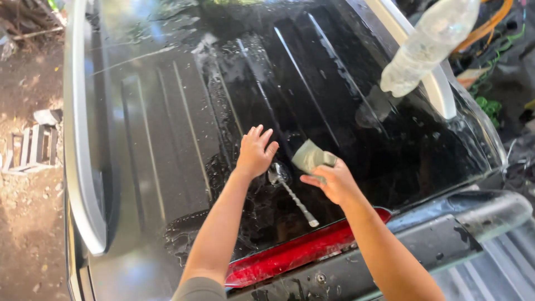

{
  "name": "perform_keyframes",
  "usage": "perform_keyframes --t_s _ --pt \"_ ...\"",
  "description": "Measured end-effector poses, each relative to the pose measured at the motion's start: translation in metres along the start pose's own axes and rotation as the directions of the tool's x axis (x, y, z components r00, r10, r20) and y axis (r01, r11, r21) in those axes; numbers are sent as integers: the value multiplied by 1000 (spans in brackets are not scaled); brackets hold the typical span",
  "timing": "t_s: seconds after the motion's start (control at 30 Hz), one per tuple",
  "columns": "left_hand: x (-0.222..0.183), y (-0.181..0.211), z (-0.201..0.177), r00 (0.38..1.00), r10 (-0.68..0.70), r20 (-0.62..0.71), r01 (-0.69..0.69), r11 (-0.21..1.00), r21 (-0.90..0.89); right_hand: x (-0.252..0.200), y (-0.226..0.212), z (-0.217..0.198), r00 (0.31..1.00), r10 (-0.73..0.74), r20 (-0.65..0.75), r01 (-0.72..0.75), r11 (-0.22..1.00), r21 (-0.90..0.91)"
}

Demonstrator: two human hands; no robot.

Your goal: Sanding and washing the roof area of a pickup truck cabin using sandpaper and water from a bottle.

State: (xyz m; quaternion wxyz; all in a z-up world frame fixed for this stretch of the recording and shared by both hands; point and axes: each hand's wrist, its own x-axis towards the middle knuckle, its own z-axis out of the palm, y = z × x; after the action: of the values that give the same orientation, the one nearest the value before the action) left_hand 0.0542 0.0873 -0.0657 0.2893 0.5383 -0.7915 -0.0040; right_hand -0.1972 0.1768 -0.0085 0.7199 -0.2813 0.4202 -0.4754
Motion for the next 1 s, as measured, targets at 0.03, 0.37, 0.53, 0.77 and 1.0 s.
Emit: perform_keyframes --t_s 0.03,0.37,0.53,0.77,1.0 --pt "-2 4 -5 1000 -10 -14 10 1000 -1 2 -4 7 1000 0 9 0 1000 -15" --pt "-3 19 -18 959 -224 176 232 972 -27 36 11 17 819 -214 532 383 -487 -785" --pt "12 18 -29 950 -249 188 259 965 -30 140 -23 51 853 -192 486 336 -511 -791" --pt "0 22 -21 961 -233 151 240 970 -29 59 -6 23 757 -274 593 367 -573 -733" --pt "2 25 -19 956 -251 155 259 965 -33 92 -27 29 769 -310 559 359 -513 -779"
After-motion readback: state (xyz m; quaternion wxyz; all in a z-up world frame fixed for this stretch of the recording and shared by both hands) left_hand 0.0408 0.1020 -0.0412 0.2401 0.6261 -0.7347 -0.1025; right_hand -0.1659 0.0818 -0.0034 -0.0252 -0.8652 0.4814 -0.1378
